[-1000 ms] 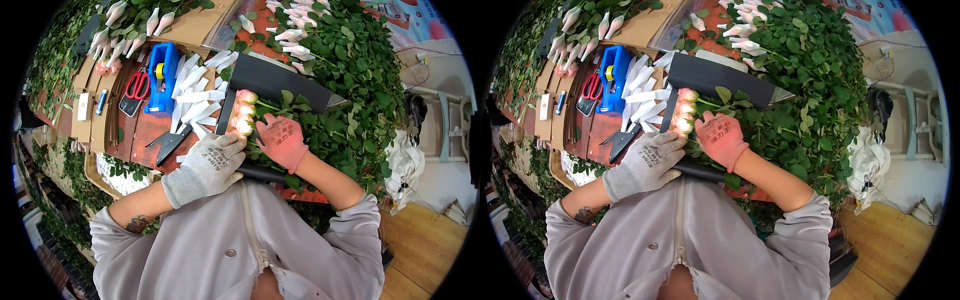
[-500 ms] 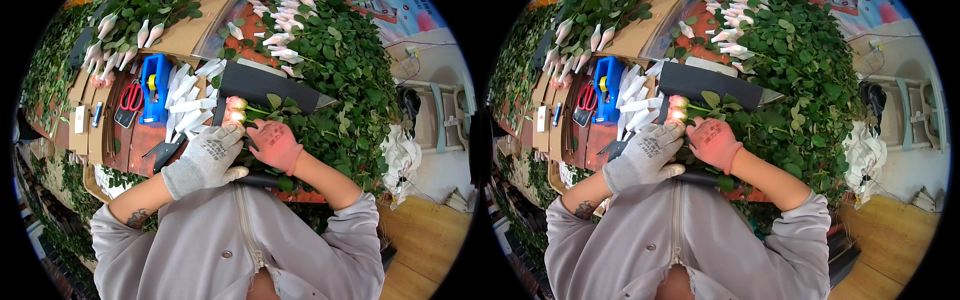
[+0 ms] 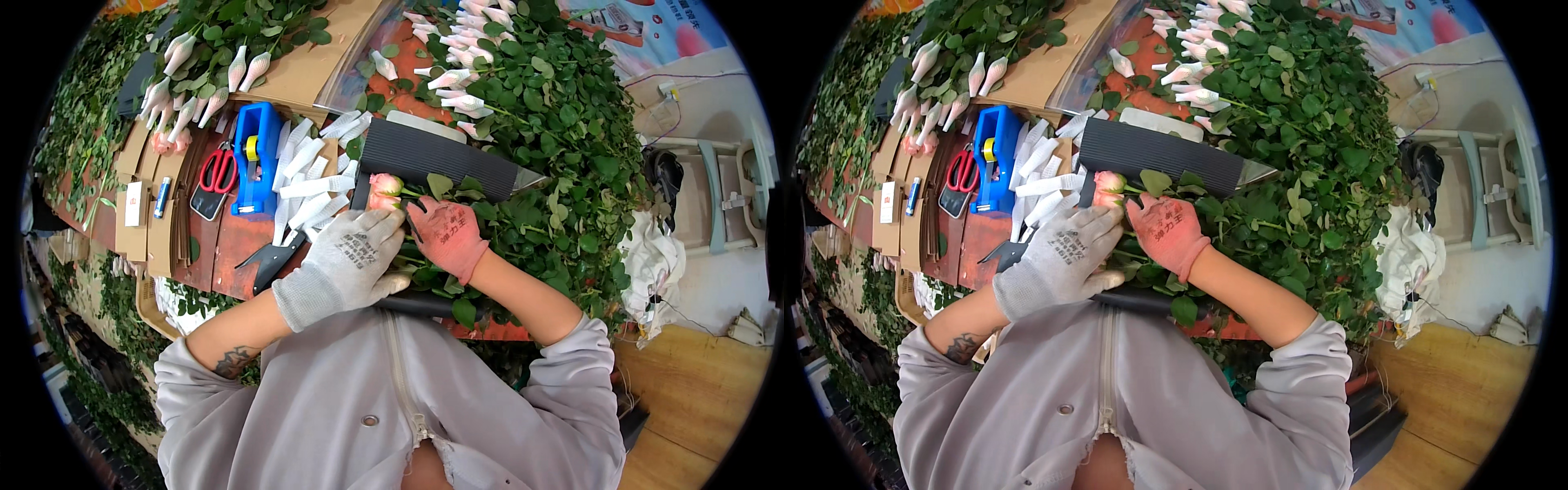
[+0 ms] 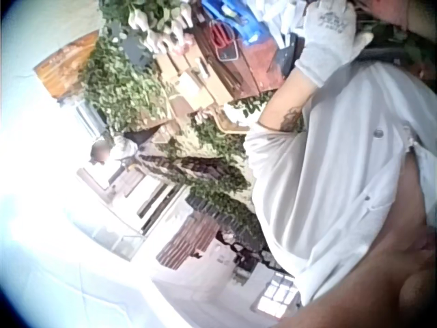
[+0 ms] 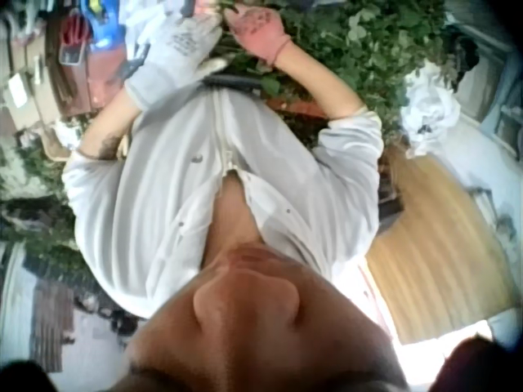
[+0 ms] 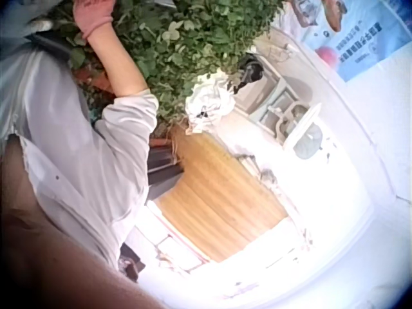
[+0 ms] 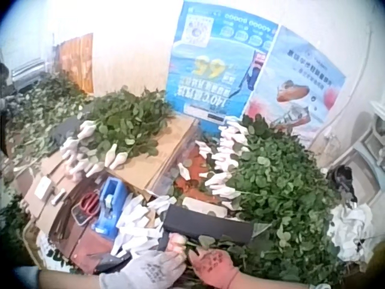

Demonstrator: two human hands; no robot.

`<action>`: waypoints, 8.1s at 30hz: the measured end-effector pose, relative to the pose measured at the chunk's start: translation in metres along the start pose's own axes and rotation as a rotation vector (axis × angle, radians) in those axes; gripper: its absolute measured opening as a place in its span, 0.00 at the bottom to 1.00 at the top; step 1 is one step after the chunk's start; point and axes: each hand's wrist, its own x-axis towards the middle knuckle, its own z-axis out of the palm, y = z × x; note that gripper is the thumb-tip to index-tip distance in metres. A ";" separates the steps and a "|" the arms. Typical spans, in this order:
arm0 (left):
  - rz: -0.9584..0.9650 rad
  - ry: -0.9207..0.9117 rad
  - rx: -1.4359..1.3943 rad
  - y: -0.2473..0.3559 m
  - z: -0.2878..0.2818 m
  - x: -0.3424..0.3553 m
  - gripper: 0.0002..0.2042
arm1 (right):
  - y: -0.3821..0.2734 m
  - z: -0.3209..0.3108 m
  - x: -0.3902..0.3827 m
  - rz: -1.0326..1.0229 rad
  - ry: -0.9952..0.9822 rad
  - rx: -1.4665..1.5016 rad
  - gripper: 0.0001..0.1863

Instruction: The person organizes flowers by placing individual stems into a holder and then taping them together.

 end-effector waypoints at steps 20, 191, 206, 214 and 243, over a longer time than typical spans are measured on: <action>-0.046 0.038 -0.024 -0.015 0.014 0.003 0.27 | 0.015 -0.005 0.000 0.048 -0.039 -0.101 0.15; -1.119 0.854 -0.498 -0.076 0.057 -0.190 0.33 | -0.037 0.016 0.000 0.029 -0.190 0.075 0.41; -0.736 1.105 -1.072 -0.204 0.041 -0.120 0.37 | -0.028 0.044 -0.011 0.006 -0.064 0.041 0.46; -0.607 0.695 -0.204 -0.179 -0.027 -0.158 0.24 | -0.026 0.051 -0.014 0.047 -0.048 0.097 0.46; -1.537 0.538 -0.224 -0.322 -0.029 -0.399 0.38 | -0.030 0.043 -0.013 0.089 -0.165 0.090 0.48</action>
